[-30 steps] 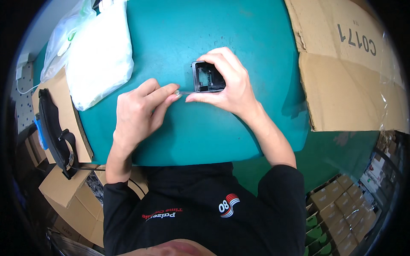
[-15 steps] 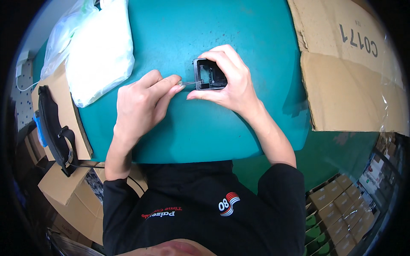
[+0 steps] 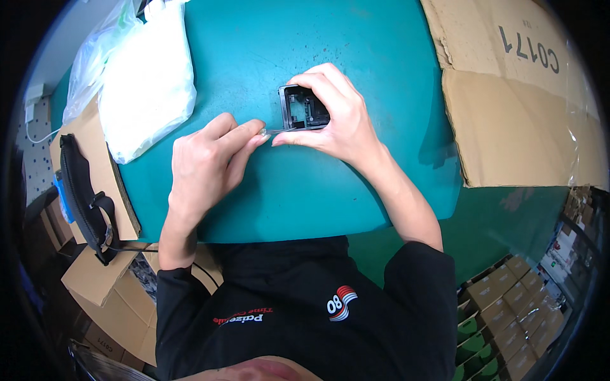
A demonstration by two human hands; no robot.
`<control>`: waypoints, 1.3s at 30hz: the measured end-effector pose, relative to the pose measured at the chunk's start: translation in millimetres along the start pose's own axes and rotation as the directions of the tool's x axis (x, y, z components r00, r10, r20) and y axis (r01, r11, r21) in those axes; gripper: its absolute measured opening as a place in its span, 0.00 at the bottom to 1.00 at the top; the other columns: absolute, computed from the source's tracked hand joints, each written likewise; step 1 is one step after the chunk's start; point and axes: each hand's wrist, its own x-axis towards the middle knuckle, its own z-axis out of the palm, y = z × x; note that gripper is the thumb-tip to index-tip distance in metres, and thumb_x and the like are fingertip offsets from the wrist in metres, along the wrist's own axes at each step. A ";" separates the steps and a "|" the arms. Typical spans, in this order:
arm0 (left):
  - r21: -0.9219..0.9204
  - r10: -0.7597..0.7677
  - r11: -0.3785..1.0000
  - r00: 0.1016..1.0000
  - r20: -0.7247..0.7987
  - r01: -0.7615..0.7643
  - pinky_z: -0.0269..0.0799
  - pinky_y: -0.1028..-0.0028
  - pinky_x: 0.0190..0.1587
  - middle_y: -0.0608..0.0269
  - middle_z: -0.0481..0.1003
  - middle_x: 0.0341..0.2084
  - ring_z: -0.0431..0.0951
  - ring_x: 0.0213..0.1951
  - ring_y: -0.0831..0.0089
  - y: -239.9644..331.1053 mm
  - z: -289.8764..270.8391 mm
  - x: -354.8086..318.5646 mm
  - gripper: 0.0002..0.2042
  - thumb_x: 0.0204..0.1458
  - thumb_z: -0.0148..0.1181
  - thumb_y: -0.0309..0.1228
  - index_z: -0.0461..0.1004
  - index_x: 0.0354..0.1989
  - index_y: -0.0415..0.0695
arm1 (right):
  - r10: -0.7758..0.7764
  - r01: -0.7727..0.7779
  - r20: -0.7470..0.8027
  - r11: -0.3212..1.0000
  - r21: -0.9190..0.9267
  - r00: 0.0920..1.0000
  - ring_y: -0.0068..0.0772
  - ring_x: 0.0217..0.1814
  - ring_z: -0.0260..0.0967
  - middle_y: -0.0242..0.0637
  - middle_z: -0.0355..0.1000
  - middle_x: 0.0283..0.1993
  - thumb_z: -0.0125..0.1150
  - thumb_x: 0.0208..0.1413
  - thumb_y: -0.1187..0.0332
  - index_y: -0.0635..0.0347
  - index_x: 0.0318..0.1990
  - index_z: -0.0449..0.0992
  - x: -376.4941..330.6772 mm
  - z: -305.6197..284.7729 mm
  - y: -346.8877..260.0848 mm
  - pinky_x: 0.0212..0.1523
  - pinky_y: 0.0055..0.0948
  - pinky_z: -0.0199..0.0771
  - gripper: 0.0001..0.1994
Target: The person uses a small metal tool to scrape and clean the interior of black plastic electronic components on a green workbench. After cleaning, the person places the components into clear plastic bags and then puts the bags into a cardboard box.
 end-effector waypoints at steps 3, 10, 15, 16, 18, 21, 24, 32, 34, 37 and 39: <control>0.001 -0.003 1.000 1.000 -0.021 0.003 0.67 0.66 0.19 0.65 0.67 0.21 0.75 0.18 0.65 -1.2 1.9 0.8 0.06 0.58 0.64 0.39 0.80 0.34 0.53 | -0.001 0.001 -0.001 1.000 -0.001 1.000 0.42 0.44 0.75 0.41 0.75 0.43 0.87 0.30 0.55 0.62 0.47 0.78 0.2 0.4 -0.2 0.45 0.36 0.78 0.35; -0.021 -0.021 1.000 1.000 -0.021 0.021 0.68 0.66 0.19 0.66 0.69 0.21 0.75 0.19 0.64 -4.8 3.1 0.0 0.06 0.57 0.66 0.39 0.82 0.36 0.53 | 0.000 0.000 -0.003 1.000 -0.003 1.000 0.43 0.44 0.75 0.41 0.75 0.43 0.87 0.29 0.55 0.62 0.47 0.78 0.3 -0.2 -0.9 0.45 0.36 0.78 0.35; -0.060 -0.017 0.998 1.000 0.013 0.018 0.68 0.67 0.20 0.66 0.68 0.21 0.75 0.19 0.65 -6.8 1.6 -3.9 0.06 0.56 0.66 0.39 0.83 0.37 0.53 | 0.000 0.000 0.000 1.000 -0.004 1.000 0.42 0.44 0.75 0.42 0.75 0.43 0.87 0.30 0.55 0.62 0.47 0.78 0.2 0.8 0.5 0.45 0.36 0.78 0.35; -0.052 -0.022 0.998 1.000 0.019 0.023 0.69 0.67 0.20 0.66 0.68 0.21 0.75 0.19 0.65 -6.5 0.6 -2.8 0.06 0.56 0.66 0.39 0.83 0.37 0.53 | -0.001 0.001 -0.001 1.000 -0.004 1.000 0.42 0.44 0.75 0.42 0.75 0.43 0.87 0.30 0.55 0.62 0.47 0.78 0.0 1.1 0.9 0.45 0.36 0.78 0.35; -0.034 -0.021 0.999 1.000 0.021 0.021 0.69 0.67 0.20 0.66 0.69 0.21 0.75 0.19 0.65 -5.2 0.2 -2.4 0.06 0.56 0.66 0.39 0.82 0.36 0.53 | -0.001 0.001 0.000 1.000 -0.006 1.000 0.42 0.44 0.75 0.42 0.75 0.43 0.87 0.30 0.55 0.62 0.47 0.78 -0.4 0.9 0.8 0.45 0.36 0.78 0.35; -0.014 -0.005 1.000 1.000 0.012 0.005 0.69 0.67 0.20 0.66 0.69 0.21 0.75 0.19 0.65 -3.4 -0.5 -3.1 0.06 0.56 0.66 0.39 0.82 0.36 0.53 | 0.004 -0.004 0.003 1.000 -0.011 1.000 0.42 0.44 0.75 0.41 0.75 0.43 0.87 0.30 0.54 0.62 0.47 0.78 -0.8 -0.2 -0.6 0.44 0.36 0.78 0.35; -0.011 -0.007 1.000 1.000 0.010 0.007 0.69 0.67 0.20 0.65 0.68 0.21 0.75 0.19 0.64 -4.8 -0.3 -1.0 0.06 0.57 0.66 0.39 0.82 0.35 0.53 | 0.004 -0.004 0.004 1.000 -0.011 1.000 0.42 0.44 0.75 0.41 0.75 0.43 0.87 0.30 0.55 0.62 0.47 0.78 -0.6 -0.2 -0.5 0.44 0.35 0.78 0.35; 0.004 -0.014 1.000 1.000 -0.008 0.014 0.69 0.65 0.20 0.65 0.69 0.21 0.76 0.19 0.62 -7.0 1.1 4.7 0.06 0.57 0.65 0.40 0.82 0.35 0.53 | 0.007 -0.007 0.000 1.000 -0.010 1.000 0.40 0.42 0.74 0.40 0.74 0.42 0.87 0.30 0.55 0.60 0.47 0.78 0.4 -0.3 -0.9 0.42 0.34 0.78 0.34; 0.030 -0.043 0.999 0.998 -0.044 0.045 0.69 0.65 0.20 0.64 0.69 0.21 0.76 0.20 0.62 -12.6 5.3 12.6 0.07 0.58 0.64 0.41 0.82 0.35 0.53 | 0.023 -0.024 -0.009 0.999 -0.027 1.000 0.40 0.41 0.74 0.40 0.74 0.41 0.87 0.30 0.54 0.61 0.47 0.77 -0.6 0.2 -2.2 0.42 0.34 0.78 0.35; 0.045 -0.065 0.997 0.997 -0.049 0.068 0.70 0.64 0.21 0.63 0.70 0.21 0.76 0.20 0.61 -13.6 4.8 18.0 0.07 0.58 0.64 0.41 0.82 0.35 0.53 | 0.049 -0.050 -0.037 0.998 -0.032 0.998 0.40 0.40 0.74 0.40 0.74 0.40 0.87 0.30 0.53 0.62 0.46 0.76 -3.0 1.0 -1.4 0.41 0.34 0.78 0.36; 0.035 -0.076 0.996 0.996 -0.042 0.078 0.71 0.64 0.22 0.63 0.70 0.21 0.77 0.21 0.61 -12.8 4.2 19.0 0.08 0.59 0.63 0.41 0.82 0.35 0.53 | 0.052 -0.053 -0.044 0.998 -0.029 0.998 0.41 0.40 0.74 0.40 0.73 0.40 0.87 0.30 0.52 0.62 0.45 0.75 -4.0 1.9 0.1 0.41 0.34 0.77 0.36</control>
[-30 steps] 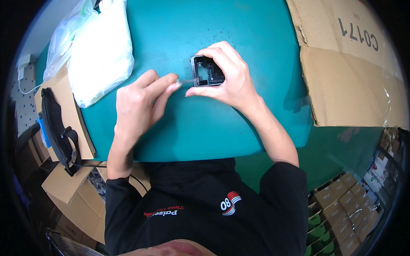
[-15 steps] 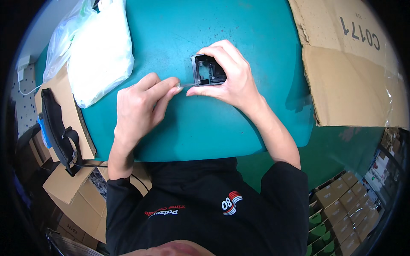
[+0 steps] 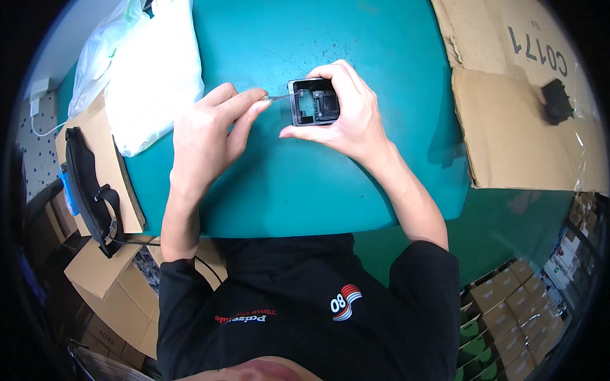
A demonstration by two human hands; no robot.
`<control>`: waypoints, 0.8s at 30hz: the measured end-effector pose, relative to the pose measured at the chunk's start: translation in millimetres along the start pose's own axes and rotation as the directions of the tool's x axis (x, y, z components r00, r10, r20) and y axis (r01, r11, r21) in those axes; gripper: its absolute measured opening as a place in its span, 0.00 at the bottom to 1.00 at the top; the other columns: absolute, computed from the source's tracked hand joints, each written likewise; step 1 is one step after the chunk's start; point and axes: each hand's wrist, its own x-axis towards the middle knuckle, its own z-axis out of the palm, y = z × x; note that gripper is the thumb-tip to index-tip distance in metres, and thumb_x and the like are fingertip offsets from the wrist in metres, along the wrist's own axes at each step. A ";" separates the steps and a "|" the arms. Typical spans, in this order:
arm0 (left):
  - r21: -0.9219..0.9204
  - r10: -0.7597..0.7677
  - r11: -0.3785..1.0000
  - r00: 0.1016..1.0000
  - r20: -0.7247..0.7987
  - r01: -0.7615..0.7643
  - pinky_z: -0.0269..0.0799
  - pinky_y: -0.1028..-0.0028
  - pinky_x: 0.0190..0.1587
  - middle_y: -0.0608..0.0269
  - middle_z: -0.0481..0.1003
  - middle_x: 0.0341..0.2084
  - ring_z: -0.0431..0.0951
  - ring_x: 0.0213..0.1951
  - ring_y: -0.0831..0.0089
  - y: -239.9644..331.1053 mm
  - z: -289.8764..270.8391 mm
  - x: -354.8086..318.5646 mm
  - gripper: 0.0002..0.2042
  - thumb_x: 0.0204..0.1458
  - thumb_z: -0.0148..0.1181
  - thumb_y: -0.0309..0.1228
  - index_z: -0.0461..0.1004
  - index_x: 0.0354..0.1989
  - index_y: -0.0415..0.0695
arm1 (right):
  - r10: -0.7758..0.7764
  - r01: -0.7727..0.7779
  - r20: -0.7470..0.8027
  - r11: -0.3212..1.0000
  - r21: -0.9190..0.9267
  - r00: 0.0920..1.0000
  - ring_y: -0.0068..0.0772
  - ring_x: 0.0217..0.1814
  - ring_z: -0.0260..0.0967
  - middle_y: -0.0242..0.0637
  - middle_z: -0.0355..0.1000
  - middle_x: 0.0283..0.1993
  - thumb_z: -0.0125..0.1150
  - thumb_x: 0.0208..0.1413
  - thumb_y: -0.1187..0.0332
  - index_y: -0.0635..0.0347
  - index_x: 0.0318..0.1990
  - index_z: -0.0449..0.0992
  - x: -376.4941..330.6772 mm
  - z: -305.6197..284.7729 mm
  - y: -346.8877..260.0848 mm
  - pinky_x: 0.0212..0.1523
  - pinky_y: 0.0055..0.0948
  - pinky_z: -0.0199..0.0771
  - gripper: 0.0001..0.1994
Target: The person uses a small metal tool to scrape and clean the interior of black plastic electronic components on a green workbench. After cleaning, the person places the components into clear plastic bags and then puts the bags into a cardboard box.
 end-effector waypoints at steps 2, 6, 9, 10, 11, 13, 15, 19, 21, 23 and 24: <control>-0.022 -0.014 1.000 1.000 0.002 0.014 0.72 0.64 0.23 0.62 0.70 0.21 0.77 0.21 0.60 1.0 0.1 -0.3 0.07 0.59 0.63 0.41 0.82 0.35 0.53 | -0.012 0.012 0.009 1.000 0.003 1.000 0.41 0.40 0.74 0.40 0.73 0.39 0.87 0.30 0.51 0.63 0.44 0.74 0.2 0.4 1.6 0.41 0.34 0.77 0.37; -0.002 -0.029 1.000 0.999 0.040 0.029 0.73 0.64 0.24 0.62 0.71 0.21 0.78 0.22 0.59 1.5 -1.6 3.0 0.08 0.60 0.62 0.40 0.82 0.35 0.53 | -0.006 0.006 0.008 1.000 0.006 1.000 0.41 0.40 0.74 0.41 0.73 0.39 0.87 0.31 0.51 0.62 0.44 0.74 0.8 -0.6 1.0 0.42 0.34 0.77 0.36; -0.004 -0.022 1.000 0.999 0.047 0.023 0.73 0.63 0.24 0.61 0.71 0.21 0.78 0.22 0.59 3.2 -3.1 0.7 0.08 0.60 0.62 0.41 0.83 0.35 0.53 | -0.011 0.011 0.013 1.000 0.007 1.000 0.42 0.40 0.74 0.41 0.73 0.39 0.87 0.31 0.51 0.62 0.44 0.74 0.0 -1.0 2.1 0.42 0.34 0.77 0.36; -0.006 -0.023 1.000 0.999 0.038 0.023 0.73 0.63 0.24 0.61 0.71 0.21 0.78 0.22 0.59 2.2 -2.0 0.5 0.08 0.60 0.62 0.41 0.83 0.35 0.53 | -0.012 0.012 0.011 1.000 0.009 1.000 0.42 0.40 0.74 0.41 0.73 0.39 0.87 0.31 0.51 0.62 0.44 0.74 0.7 -0.7 1.4 0.42 0.34 0.77 0.36; -0.009 -0.024 1.000 0.999 0.028 0.024 0.73 0.63 0.24 0.61 0.71 0.22 0.78 0.22 0.59 1.1 -0.7 0.6 0.08 0.60 0.62 0.41 0.83 0.35 0.53 | -0.013 0.013 0.009 1.000 0.011 1.000 0.42 0.40 0.74 0.41 0.73 0.39 0.87 0.31 0.51 0.62 0.43 0.74 1.3 -0.6 0.9 0.42 0.34 0.77 0.36; -0.010 -0.025 1.000 1.000 0.001 0.026 0.73 0.63 0.25 0.61 0.71 0.22 0.78 0.22 0.59 -2.2 4.3 3.9 0.08 0.60 0.62 0.41 0.83 0.36 0.53 | -0.019 0.018 0.007 1.000 0.010 1.000 0.42 0.40 0.74 0.41 0.73 0.39 0.87 0.31 0.51 0.62 0.43 0.74 1.6 -0.7 0.6 0.42 0.34 0.77 0.35; -0.004 -0.028 1.000 1.000 0.004 0.028 0.73 0.63 0.25 0.61 0.72 0.22 0.78 0.23 0.59 -2.8 4.7 4.5 0.09 0.60 0.61 0.41 0.83 0.36 0.53 | -0.022 0.022 0.009 1.000 0.009 1.000 0.42 0.40 0.74 0.41 0.73 0.39 0.87 0.31 0.51 0.62 0.43 0.74 1.5 -1.1 0.8 0.42 0.34 0.77 0.35; -0.022 -0.017 1.000 1.000 0.010 0.018 0.73 0.63 0.25 0.61 0.72 0.22 0.78 0.23 0.58 -3.7 3.6 2.3 0.10 0.61 0.61 0.42 0.82 0.36 0.51 | -0.020 0.021 0.037 1.000 -0.008 0.999 0.38 0.42 0.73 0.41 0.74 0.42 0.88 0.30 0.53 0.62 0.45 0.73 -0.2 -2.5 2.2 0.44 0.33 0.76 0.37; 0.004 -0.020 1.000 1.000 -0.008 0.020 0.73 0.62 0.25 0.61 0.72 0.22 0.78 0.23 0.58 -5.6 6.3 2.8 0.10 0.61 0.61 0.42 0.82 0.35 0.51 | -0.019 0.019 0.037 1.000 -0.014 0.999 0.38 0.42 0.73 0.41 0.74 0.42 0.88 0.30 0.53 0.63 0.45 0.73 -0.3 -2.4 1.7 0.44 0.33 0.76 0.37; 0.084 -0.040 0.996 0.999 -0.016 0.041 0.73 0.62 0.25 0.62 0.71 0.22 0.79 0.24 0.59 -9.5 11.7 7.9 0.09 0.61 0.61 0.41 0.82 0.35 0.51 | -0.021 0.021 0.015 1.000 -0.011 1.000 0.43 0.41 0.74 0.42 0.73 0.40 0.87 0.31 0.52 0.63 0.44 0.74 0.9 -1.4 0.3 0.43 0.36 0.77 0.36; 0.093 -0.046 0.994 0.998 -0.035 0.049 0.73 0.63 0.25 0.62 0.71 0.22 0.78 0.24 0.59 -12.4 14.1 8.5 0.09 0.61 0.61 0.41 0.82 0.36 0.51 | -0.029 0.029 0.013 0.999 -0.013 0.999 0.44 0.41 0.74 0.42 0.73 0.40 0.87 0.31 0.52 0.63 0.44 0.74 1.4 -1.3 0.3 0.42 0.36 0.77 0.36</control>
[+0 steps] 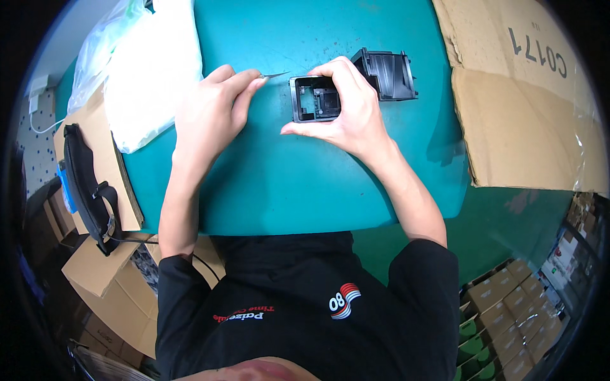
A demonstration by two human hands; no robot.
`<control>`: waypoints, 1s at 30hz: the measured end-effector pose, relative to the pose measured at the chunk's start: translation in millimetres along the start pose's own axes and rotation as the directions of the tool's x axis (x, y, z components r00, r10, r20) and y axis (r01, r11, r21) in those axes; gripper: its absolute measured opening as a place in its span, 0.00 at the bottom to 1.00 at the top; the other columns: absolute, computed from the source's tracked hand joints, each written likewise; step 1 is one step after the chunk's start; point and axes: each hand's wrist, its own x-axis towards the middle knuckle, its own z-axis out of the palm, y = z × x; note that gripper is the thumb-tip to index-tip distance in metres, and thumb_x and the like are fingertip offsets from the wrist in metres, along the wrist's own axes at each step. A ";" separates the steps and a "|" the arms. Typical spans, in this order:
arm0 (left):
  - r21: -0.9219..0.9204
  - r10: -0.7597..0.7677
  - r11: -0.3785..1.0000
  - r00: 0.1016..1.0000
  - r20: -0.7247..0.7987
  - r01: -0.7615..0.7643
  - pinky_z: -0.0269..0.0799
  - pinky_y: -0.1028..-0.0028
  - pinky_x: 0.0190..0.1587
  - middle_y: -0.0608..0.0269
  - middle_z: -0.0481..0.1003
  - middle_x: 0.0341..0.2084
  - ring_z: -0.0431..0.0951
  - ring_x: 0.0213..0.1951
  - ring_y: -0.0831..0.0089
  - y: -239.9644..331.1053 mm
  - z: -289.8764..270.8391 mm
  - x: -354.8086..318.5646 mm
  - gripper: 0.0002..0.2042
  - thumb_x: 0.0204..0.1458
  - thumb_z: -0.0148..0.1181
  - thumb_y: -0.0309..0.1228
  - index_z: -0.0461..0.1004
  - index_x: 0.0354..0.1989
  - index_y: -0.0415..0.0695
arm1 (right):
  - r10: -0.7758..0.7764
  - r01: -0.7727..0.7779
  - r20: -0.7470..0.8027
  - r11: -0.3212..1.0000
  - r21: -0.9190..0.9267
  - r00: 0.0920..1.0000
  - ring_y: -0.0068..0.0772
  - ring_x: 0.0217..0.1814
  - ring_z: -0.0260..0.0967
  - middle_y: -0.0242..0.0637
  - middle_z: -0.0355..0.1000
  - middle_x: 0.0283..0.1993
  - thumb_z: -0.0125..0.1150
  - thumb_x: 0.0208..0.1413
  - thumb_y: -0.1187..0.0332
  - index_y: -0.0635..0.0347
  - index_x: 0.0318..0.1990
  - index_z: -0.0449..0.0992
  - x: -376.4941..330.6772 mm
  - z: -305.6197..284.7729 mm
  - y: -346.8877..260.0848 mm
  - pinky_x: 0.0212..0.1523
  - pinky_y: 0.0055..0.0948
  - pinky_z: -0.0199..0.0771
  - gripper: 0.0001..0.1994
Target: The person uses a small metal tool to scrape and clean the interior of black plastic electronic components on a green workbench. After cleaning, the person places the components into clear plastic bags and then puts the bags into a cardboard box.
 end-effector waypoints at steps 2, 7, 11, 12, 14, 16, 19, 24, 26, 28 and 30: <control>0.018 -0.016 1.000 0.999 -0.036 0.017 0.73 0.63 0.25 0.62 0.71 0.22 0.78 0.23 0.59 -5.6 4.9 -2.2 0.08 0.61 0.61 0.40 0.82 0.37 0.51 | -0.017 0.017 -0.005 1.000 -0.003 1.000 0.44 0.41 0.74 0.42 0.73 0.40 0.87 0.31 0.53 0.64 0.45 0.74 0.1 0.1 -0.1 0.42 0.36 0.77 0.36; -0.173 -0.005 0.984 0.982 -0.188 -0.028 0.72 0.64 0.25 0.61 0.75 0.23 0.78 0.24 0.60 -9.4 7.0 -12.3 0.06 0.60 0.63 0.36 0.80 0.38 0.48 | -0.096 0.097 0.016 0.994 -0.059 0.995 0.41 0.42 0.74 0.40 0.74 0.41 0.86 0.32 0.57 0.63 0.52 0.77 3.2 -1.6 -3.9 0.44 0.34 0.78 0.37; -0.481 -0.087 0.877 0.980 -0.177 -0.009 0.74 0.67 0.28 0.58 0.80 0.28 0.81 0.28 0.60 -3.8 12.9 -25.0 0.05 0.60 0.63 0.31 0.80 0.41 0.45 | -0.128 0.128 0.004 0.991 -0.030 0.992 0.38 0.44 0.74 0.40 0.74 0.43 0.86 0.32 0.59 0.62 0.53 0.79 0.4 -3.9 -6.4 0.45 0.32 0.78 0.36; -0.578 -0.099 0.816 0.988 -0.116 0.014 0.77 0.69 0.32 0.55 0.82 0.32 0.84 0.31 0.61 -0.7 9.1 -25.5 0.07 0.61 0.62 0.29 0.80 0.45 0.42 | -0.145 0.145 -0.022 0.989 0.026 0.989 0.38 0.44 0.74 0.39 0.74 0.44 0.85 0.34 0.59 0.63 0.52 0.80 1.0 -4.9 -7.1 0.46 0.31 0.77 0.34; -0.651 -0.088 0.759 0.994 -0.057 0.030 0.78 0.70 0.33 0.54 0.82 0.32 0.84 0.31 0.61 6.5 0.6 -23.6 0.08 0.61 0.62 0.28 0.80 0.46 0.41 | 0.042 -0.027 -0.031 0.924 0.381 0.999 0.34 0.48 0.72 0.40 0.72 0.46 0.82 0.41 0.57 0.68 0.53 0.78 -7.3 -1.4 -7.0 0.48 0.29 0.75 0.33; -0.711 -0.063 0.703 0.998 -0.025 0.027 0.79 0.71 0.35 0.52 0.83 0.33 0.85 0.31 0.61 9.9 -1.1 -26.1 0.09 0.62 0.61 0.28 0.81 0.48 0.40 | 0.187 -0.149 0.008 0.755 0.639 0.982 0.31 0.50 0.70 0.41 0.71 0.48 0.80 0.45 0.55 0.72 0.54 0.76 -10.8 5.2 -12.4 0.48 0.29 0.74 0.34; -0.729 -0.001 0.684 0.999 0.039 0.029 0.69 0.77 0.29 0.56 0.81 0.31 0.73 0.24 0.76 11.0 -1.3 -30.5 0.12 0.65 0.57 0.27 0.80 0.52 0.37 | 0.203 -0.202 0.086 0.660 0.724 0.975 0.30 0.51 0.69 0.42 0.69 0.50 0.78 0.47 0.52 0.75 0.56 0.75 -14.1 5.8 -10.7 0.49 0.28 0.73 0.37; -0.757 0.000 0.653 1.000 0.005 0.004 0.75 0.76 0.34 0.54 0.84 0.35 0.81 0.29 0.72 14.4 2.6 -31.0 0.11 0.64 0.58 0.26 0.81 0.51 0.37 | 0.174 -0.220 0.143 0.598 0.771 0.974 0.31 0.51 0.69 0.44 0.68 0.50 0.75 0.50 0.45 0.78 0.57 0.73 -18.8 6.4 -8.7 0.53 0.29 0.71 0.41; -0.756 0.005 0.655 1.000 -0.009 -0.011 0.77 0.75 0.36 0.53 0.84 0.37 0.83 0.32 0.70 14.5 4.0 -31.5 0.11 0.63 0.58 0.26 0.81 0.51 0.37 | 0.163 -0.210 0.141 0.577 0.789 0.977 0.32 0.52 0.69 0.44 0.68 0.50 0.74 0.50 0.45 0.79 0.57 0.73 -19.4 7.0 -8.0 0.53 0.30 0.71 0.41; -0.744 0.015 0.668 1.000 -0.026 -0.030 0.78 0.74 0.37 0.52 0.84 0.39 0.85 0.34 0.68 14.9 4.9 -31.6 0.11 0.63 0.59 0.25 0.81 0.50 0.37 | 0.156 -0.196 0.129 0.562 0.804 0.979 0.33 0.53 0.69 0.45 0.69 0.51 0.74 0.51 0.45 0.80 0.57 0.72 -18.7 8.2 -8.5 0.54 0.31 0.72 0.42; -0.734 0.018 0.678 0.999 -0.032 -0.036 0.79 0.74 0.37 0.52 0.84 0.39 0.85 0.35 0.67 15.1 4.6 -31.8 0.11 0.63 0.59 0.25 0.81 0.50 0.37 | 0.157 -0.205 0.140 0.561 0.802 0.978 0.34 0.53 0.69 0.46 0.69 0.50 0.74 0.51 0.44 0.80 0.57 0.72 -18.5 7.1 -8.5 0.54 0.31 0.72 0.42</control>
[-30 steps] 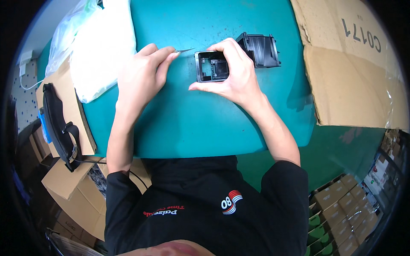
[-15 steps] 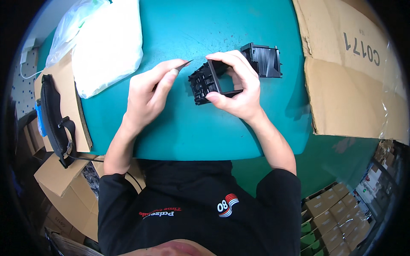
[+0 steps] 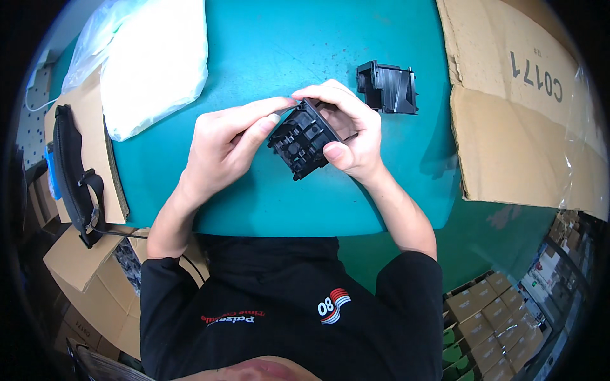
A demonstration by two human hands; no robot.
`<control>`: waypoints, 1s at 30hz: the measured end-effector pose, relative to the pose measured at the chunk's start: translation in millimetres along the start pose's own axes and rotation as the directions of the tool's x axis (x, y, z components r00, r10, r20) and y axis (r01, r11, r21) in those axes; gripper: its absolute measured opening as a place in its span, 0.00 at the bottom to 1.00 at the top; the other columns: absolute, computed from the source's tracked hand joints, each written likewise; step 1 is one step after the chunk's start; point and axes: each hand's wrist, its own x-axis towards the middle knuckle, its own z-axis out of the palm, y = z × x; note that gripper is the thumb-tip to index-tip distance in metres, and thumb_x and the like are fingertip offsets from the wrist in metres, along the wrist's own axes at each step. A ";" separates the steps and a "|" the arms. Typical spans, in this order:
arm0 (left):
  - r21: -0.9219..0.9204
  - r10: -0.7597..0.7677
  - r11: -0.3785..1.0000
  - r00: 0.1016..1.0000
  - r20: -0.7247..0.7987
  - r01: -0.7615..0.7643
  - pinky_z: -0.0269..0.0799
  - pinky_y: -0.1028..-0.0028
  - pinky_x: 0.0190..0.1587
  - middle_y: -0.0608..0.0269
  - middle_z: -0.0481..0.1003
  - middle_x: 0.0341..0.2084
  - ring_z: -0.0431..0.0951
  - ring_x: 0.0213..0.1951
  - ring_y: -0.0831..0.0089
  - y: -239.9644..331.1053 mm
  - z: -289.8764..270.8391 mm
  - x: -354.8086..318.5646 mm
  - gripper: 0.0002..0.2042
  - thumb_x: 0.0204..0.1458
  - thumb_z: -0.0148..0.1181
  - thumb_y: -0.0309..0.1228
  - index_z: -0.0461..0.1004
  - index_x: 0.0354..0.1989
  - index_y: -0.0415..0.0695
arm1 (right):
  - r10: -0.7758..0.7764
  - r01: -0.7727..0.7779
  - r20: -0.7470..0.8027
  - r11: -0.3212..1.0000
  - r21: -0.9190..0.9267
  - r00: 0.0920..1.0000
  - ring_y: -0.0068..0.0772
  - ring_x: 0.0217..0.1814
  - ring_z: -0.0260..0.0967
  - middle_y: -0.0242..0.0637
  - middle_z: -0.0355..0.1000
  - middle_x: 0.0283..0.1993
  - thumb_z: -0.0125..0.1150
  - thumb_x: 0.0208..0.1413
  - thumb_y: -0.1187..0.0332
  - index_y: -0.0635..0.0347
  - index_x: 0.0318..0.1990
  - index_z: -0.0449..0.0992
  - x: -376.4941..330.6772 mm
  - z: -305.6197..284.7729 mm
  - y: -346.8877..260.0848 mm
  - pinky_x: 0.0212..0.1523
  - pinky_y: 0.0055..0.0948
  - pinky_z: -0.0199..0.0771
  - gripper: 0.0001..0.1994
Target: The person uses a small metal tool to scrape and clean the interior of black plastic electronic components on a green workbench. After cleaning, the person places the components into clear plastic bags and then puts the bags into a cardboard box.
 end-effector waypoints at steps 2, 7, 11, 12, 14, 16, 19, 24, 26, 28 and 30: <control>0.006 0.000 1.000 1.000 -0.018 0.000 0.79 0.73 0.37 0.53 0.84 0.38 0.85 0.34 0.65 1.2 1.0 0.6 0.10 0.61 0.60 0.26 0.82 0.49 0.39 | 0.012 -0.012 0.000 1.000 -0.001 1.000 0.34 0.53 0.70 0.46 0.69 0.50 0.73 0.50 0.43 0.80 0.57 0.72 0.2 -0.2 -1.4 0.54 0.31 0.72 0.43; 0.021 -0.013 1.000 1.000 -0.009 0.013 0.78 0.75 0.35 0.51 0.84 0.38 0.85 0.32 0.68 6.1 -2.2 0.0 0.11 0.61 0.60 0.24 0.81 0.49 0.36 | 0.045 -0.045 0.033 0.999 -0.001 0.998 0.34 0.51 0.70 0.47 0.70 0.49 0.72 0.50 0.40 0.80 0.56 0.73 0.2 1.3 -3.9 0.53 0.31 0.72 0.44; 0.003 0.018 1.000 1.000 -0.005 -0.018 0.77 0.75 0.33 0.51 0.84 0.38 0.84 0.30 0.69 9.2 -3.9 0.5 0.11 0.61 0.61 0.24 0.81 0.49 0.36 | 0.036 -0.035 0.011 0.999 -0.026 0.999 0.34 0.50 0.70 0.47 0.70 0.49 0.72 0.49 0.37 0.80 0.56 0.73 -0.9 2.8 -3.3 0.52 0.30 0.73 0.46; 0.003 0.018 1.000 1.000 -0.007 -0.018 0.77 0.76 0.33 0.51 0.84 0.38 0.83 0.30 0.69 9.3 -3.7 -0.2 0.11 0.61 0.61 0.24 0.81 0.49 0.36 | 0.030 -0.030 0.013 0.999 -0.031 0.999 0.34 0.50 0.70 0.47 0.70 0.49 0.72 0.49 0.37 0.80 0.56 0.73 -0.6 2.3 -2.5 0.52 0.30 0.73 0.46; 0.006 0.014 1.000 1.000 -0.006 -0.014 0.77 0.76 0.33 0.51 0.84 0.38 0.83 0.30 0.69 8.6 -3.5 -0.8 0.11 0.61 0.61 0.24 0.81 0.49 0.36 | 0.026 -0.026 0.011 0.999 -0.034 1.000 0.34 0.50 0.70 0.47 0.70 0.49 0.71 0.49 0.36 0.80 0.56 0.73 -0.4 2.3 -1.9 0.52 0.30 0.73 0.47; 0.009 0.005 1.000 1.000 0.003 -0.005 0.77 0.76 0.34 0.50 0.84 0.38 0.84 0.31 0.69 7.7 -3.6 -0.6 0.11 0.61 0.61 0.24 0.81 0.49 0.36 | 0.028 -0.028 0.002 0.999 -0.030 1.000 0.34 0.49 0.70 0.47 0.71 0.49 0.71 0.49 0.36 0.80 0.56 0.73 -0.5 2.9 -2.3 0.52 0.30 0.72 0.47; 0.027 0.015 1.000 1.000 0.001 -0.015 0.78 0.75 0.35 0.50 0.84 0.39 0.84 0.32 0.69 7.9 -3.5 -1.1 0.11 0.61 0.61 0.24 0.81 0.50 0.35 | 0.034 -0.034 0.017 0.999 -0.016 0.999 0.34 0.50 0.70 0.47 0.71 0.50 0.71 0.49 0.35 0.80 0.56 0.73 -1.4 1.1 -1.7 0.52 0.30 0.72 0.47; 0.108 0.009 0.994 1.000 0.027 -0.012 0.78 0.75 0.35 0.50 0.84 0.38 0.85 0.32 0.66 9.5 -5.4 -2.3 0.11 0.60 0.61 0.24 0.82 0.49 0.37 | 0.046 -0.046 0.010 0.999 -0.004 0.999 0.34 0.50 0.69 0.48 0.71 0.50 0.71 0.50 0.36 0.80 0.56 0.73 -1.9 2.4 -1.9 0.52 0.30 0.72 0.46; 0.124 0.009 0.992 0.999 0.037 -0.014 0.78 0.74 0.34 0.50 0.84 0.37 0.85 0.31 0.65 10.2 -6.2 -2.2 0.11 0.59 0.62 0.23 0.82 0.49 0.37 | 0.052 -0.052 0.009 0.999 -0.001 0.999 0.34 0.50 0.69 0.48 0.71 0.50 0.71 0.50 0.37 0.80 0.55 0.73 -2.4 2.5 -2.2 0.52 0.30 0.72 0.45; 0.116 0.003 0.993 0.999 0.044 -0.008 0.78 0.73 0.33 0.50 0.84 0.35 0.84 0.29 0.64 11.0 -7.6 -3.0 0.11 0.58 0.62 0.23 0.82 0.49 0.38 | 0.045 -0.044 0.014 0.999 -0.014 0.999 0.34 0.50 0.70 0.48 0.72 0.50 0.71 0.50 0.38 0.80 0.55 0.73 -1.8 2.7 -1.1 0.52 0.30 0.73 0.45; 0.157 0.012 0.987 0.998 0.062 -0.022 0.77 0.73 0.32 0.51 0.84 0.34 0.83 0.28 0.64 10.7 -9.8 -3.2 0.12 0.58 0.63 0.23 0.82 0.50 0.39 | 0.035 -0.035 0.018 0.999 -0.024 0.999 0.34 0.50 0.70 0.48 0.71 0.51 0.71 0.50 0.39 0.80 0.55 0.73 -2.2 1.5 1.0 0.52 0.31 0.73 0.44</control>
